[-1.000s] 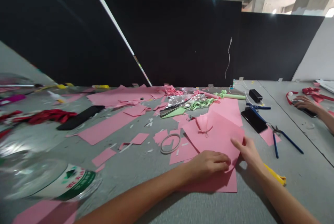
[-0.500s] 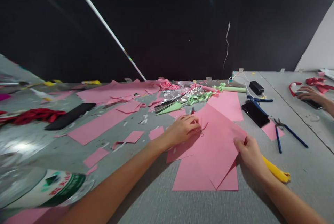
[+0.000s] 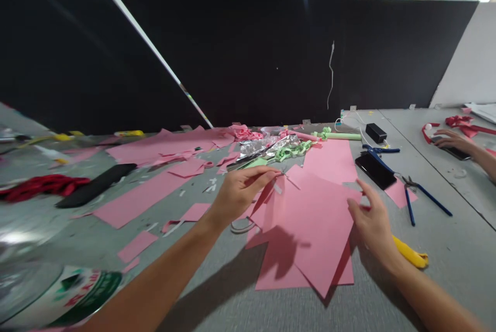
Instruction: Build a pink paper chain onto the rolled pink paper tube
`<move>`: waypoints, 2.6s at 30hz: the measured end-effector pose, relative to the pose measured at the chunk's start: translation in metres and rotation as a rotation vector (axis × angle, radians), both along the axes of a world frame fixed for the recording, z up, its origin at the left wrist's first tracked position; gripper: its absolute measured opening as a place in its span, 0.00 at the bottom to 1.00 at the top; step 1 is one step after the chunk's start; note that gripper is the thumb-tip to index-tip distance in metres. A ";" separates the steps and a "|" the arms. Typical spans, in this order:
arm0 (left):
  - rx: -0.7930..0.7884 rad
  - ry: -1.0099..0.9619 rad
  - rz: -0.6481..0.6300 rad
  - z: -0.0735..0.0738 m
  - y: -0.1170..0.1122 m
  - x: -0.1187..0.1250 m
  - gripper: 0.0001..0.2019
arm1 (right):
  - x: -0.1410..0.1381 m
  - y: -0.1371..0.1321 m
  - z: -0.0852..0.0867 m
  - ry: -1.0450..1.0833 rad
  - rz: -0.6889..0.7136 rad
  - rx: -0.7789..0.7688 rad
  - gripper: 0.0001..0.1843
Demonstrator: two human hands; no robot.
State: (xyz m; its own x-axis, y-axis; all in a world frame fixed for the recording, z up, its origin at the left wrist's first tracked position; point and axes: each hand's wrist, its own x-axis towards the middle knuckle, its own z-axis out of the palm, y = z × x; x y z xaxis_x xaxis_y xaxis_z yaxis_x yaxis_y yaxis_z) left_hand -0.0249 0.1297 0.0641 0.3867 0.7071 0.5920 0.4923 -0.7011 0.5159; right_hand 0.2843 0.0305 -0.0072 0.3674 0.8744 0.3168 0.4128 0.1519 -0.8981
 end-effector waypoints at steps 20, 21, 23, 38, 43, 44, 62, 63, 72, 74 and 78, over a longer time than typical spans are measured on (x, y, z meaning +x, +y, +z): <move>-0.282 -0.102 -0.395 -0.029 -0.042 0.050 0.10 | -0.031 -0.035 0.008 0.115 0.503 -0.131 0.24; -0.301 -0.105 -0.377 -0.028 -0.040 0.048 0.10 | -0.031 -0.035 0.008 0.138 0.512 -0.138 0.23; -0.330 -0.117 -0.303 -0.026 -0.036 0.044 0.10 | -0.029 -0.035 0.007 0.212 0.503 -0.152 0.21; -0.402 -0.131 -0.272 -0.017 -0.048 0.044 0.08 | -0.028 -0.028 0.009 0.090 0.510 -0.152 0.19; -0.382 -0.123 -0.288 -0.020 -0.055 0.045 0.08 | -0.028 -0.029 0.010 0.044 0.533 -0.170 0.21; -0.378 -0.124 -0.282 -0.021 -0.055 0.045 0.08 | -0.028 -0.028 0.010 0.044 0.537 -0.171 0.21; -0.343 -0.079 -0.335 -0.022 -0.055 0.047 0.08 | -0.027 -0.027 0.007 0.030 0.566 -0.180 0.21; -0.345 -0.075 -0.339 -0.023 -0.056 0.048 0.08 | -0.027 -0.027 0.006 0.024 0.566 -0.179 0.21; -0.193 -0.022 -0.410 -0.036 -0.055 0.048 0.08 | -0.027 -0.030 0.008 -0.140 0.528 -0.125 0.21; -0.110 0.075 -0.441 -0.039 -0.060 0.049 0.10 | -0.028 -0.032 0.004 -0.226 0.512 -0.087 0.21; -0.209 0.128 -0.419 -0.039 -0.062 0.054 0.11 | -0.026 -0.030 -0.005 -0.205 0.484 -0.100 0.18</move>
